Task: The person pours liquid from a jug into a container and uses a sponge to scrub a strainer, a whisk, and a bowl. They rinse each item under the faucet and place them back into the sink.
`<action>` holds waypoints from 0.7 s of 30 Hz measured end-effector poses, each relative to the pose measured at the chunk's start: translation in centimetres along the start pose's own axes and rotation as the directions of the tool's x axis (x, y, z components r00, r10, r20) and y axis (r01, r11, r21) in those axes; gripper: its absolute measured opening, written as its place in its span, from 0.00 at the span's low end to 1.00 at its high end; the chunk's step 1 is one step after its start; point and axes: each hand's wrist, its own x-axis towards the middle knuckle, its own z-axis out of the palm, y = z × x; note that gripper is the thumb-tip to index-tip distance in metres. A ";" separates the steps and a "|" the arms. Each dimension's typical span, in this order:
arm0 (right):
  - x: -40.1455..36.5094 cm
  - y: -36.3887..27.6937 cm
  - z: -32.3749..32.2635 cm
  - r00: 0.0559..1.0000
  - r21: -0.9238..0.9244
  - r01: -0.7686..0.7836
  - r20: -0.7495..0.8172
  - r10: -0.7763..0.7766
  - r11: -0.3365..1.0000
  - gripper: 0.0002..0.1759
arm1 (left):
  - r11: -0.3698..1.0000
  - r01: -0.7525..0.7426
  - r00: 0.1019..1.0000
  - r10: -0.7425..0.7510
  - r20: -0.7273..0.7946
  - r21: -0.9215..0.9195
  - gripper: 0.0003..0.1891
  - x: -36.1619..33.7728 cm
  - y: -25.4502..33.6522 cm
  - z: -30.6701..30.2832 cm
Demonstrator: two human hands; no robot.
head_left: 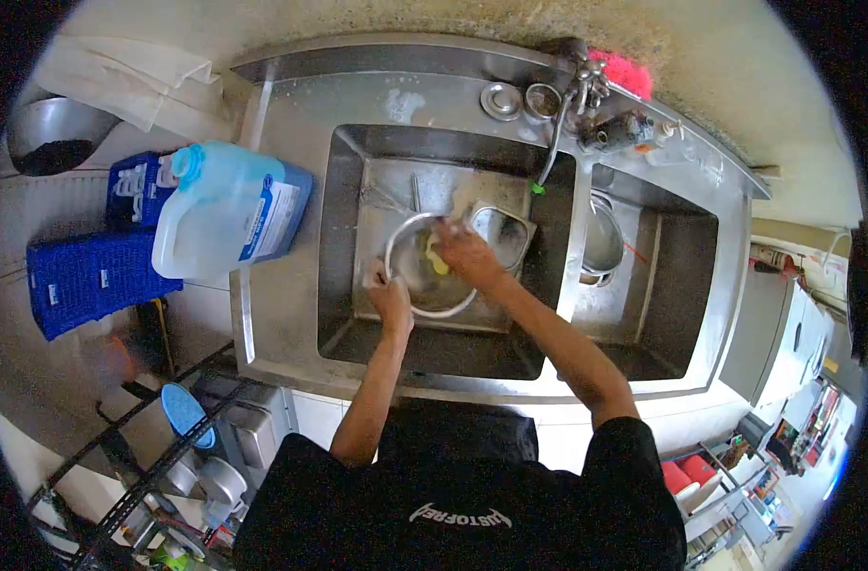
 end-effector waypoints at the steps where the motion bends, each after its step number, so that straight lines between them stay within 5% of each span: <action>1: -0.4 -0.3 -0.7 0.990 0.018 -0.114 0.083 0.112 0.993 0.22 | 0.976 -0.172 0.984 0.176 -0.020 0.130 0.07 0.7 -0.3 -0.2; 2: -1.5 -1.5 -0.1 0.990 0.021 -0.117 0.081 0.115 0.993 0.22 | 0.908 -0.336 0.936 0.351 -0.019 0.251 0.08 1.2 -0.7 -0.2; 4: -4.3 -4.0 1.4 0.989 0.238 -0.100 -0.082 0.123 0.966 0.28 | 0.878 -0.401 0.911 0.411 0.015 0.263 0.09 1.5 -1.4 0.6; 5: -4.5 -4.5 -2.4 0.982 0.436 -0.187 0.078 0.170 0.880 0.34 | 0.970 -0.243 0.966 0.243 -0.090 0.012 0.09 1.5 -1.5 1.1; 6: -5.3 -4.7 -5.0 0.981 0.437 -0.192 0.082 0.174 0.879 0.34 | 0.967 -0.072 0.989 0.036 -0.146 -0.246 0.08 1.1 -2.0 1.2; 7: -6.2 -5.1 -6.9 0.960 0.361 -0.264 0.192 0.206 0.894 0.37 | 0.991 -0.124 0.992 0.123 -0.033 -0.055 0.09 2.0 -5.6 0.1; 8: -6.8 -4.9 -7.7 0.927 0.269 -0.321 0.287 0.243 0.908 0.40 | 0.990 -0.129 0.991 0.128 -0.028 -0.057 0.09 2.1 -5.6 0.2; 9: -7.4 -4.8 -7.2 0.926 0.270 -0.327 0.283 0.250 0.906 0.40 | 0.992 0.050 0.997 -0.043 0.062 -0.112 0.07 1.9 -5.6 0.3; 10: -8.1 -4.8 -6.1 0.951 0.269 -0.163 0.300 0.078 0.949 0.40 | 0.961 0.235 0.964 -0.211 0.163 -0.147 0.06 1.4 -5.8 0.7; 11: -8.6 -4.4 -5.6 0.946 0.266 0.006 0.312 -0.092 0.964 0.40 | 0.963 0.229 0.963 -0.203 0.178 -0.143 0.06 1.0 -5.1 1.3; 12: -9.1 -4.2 -7.3 0.949 0.268 -0.006 0.305 -0.079 0.963 0.40 | 0.910 0.408 0.891 -0.377 0.253 -0.079 0.00 0.2 -3.8 1.5; 13: -9.6 -3.5 -9.2 0.952 0.423 -0.078 0.300 -0.058 0.903 0.37 | 0.824 0.567 0.785 -0.538 0.308 -0.005 0.06 -0.7 -2.6 1.7; 14: -10.0 -2.5 -10.4 0.953 0.566 -0.140 0.300 -0.044 0.813 0.35 | 0.826 0.563 0.786 -0.536 0.309 0.001 0.06 -1.7 -1.8 2.0; 15: -10.6 -1.2 -10.1 0.999 0.713 0.019 -0.039 0.013 0.700 0.29 | 0.826 0.562 0.764 -0.497 0.413 -0.047 0.12 -3.2 -1.2 2.5; 16: -11.1 0.7 -10.0 0.995 0.826 -0.015 -0.041 0.087 0.563 0.22 | 0.820 0.564 0.734 -0.444 0.514 -0.096 0.18 -4.6 -0.6 3.2; 17: -12.1 3.1 -7.8 0.970 0.802 -0.120 -0.032 0.242 0.585 0.17 | 0.878 0.477 0.740 -0.375 0.558 -0.043 0.20 -5.7 -0.6 3.6; 18: -12.3 3.2 -11.4 0.930 0.925 -0.259 0.162 0.329 0.279 0.14 | 0.925 0.379 0.741 -0.303 0.599 0.000 0.22 -6.8 -0.6 4.0; 20: -12.9 4.6 -11.2 0.922 0.745 -0.161 -0.121 0.368 0.647 0.17 | 0.971 -0.192 0.701 0.036 0.712 0.140 0.22 -7.6 -2.5 5.0; 21: -13.5 4.0 -10.9 0.918 0.748 -0.158 -0.129 0.374 0.644 0.17 | 0.974 -0.012 0.772 -0.135 0.621 0.227 0.21 -9.3 -0.6 6.0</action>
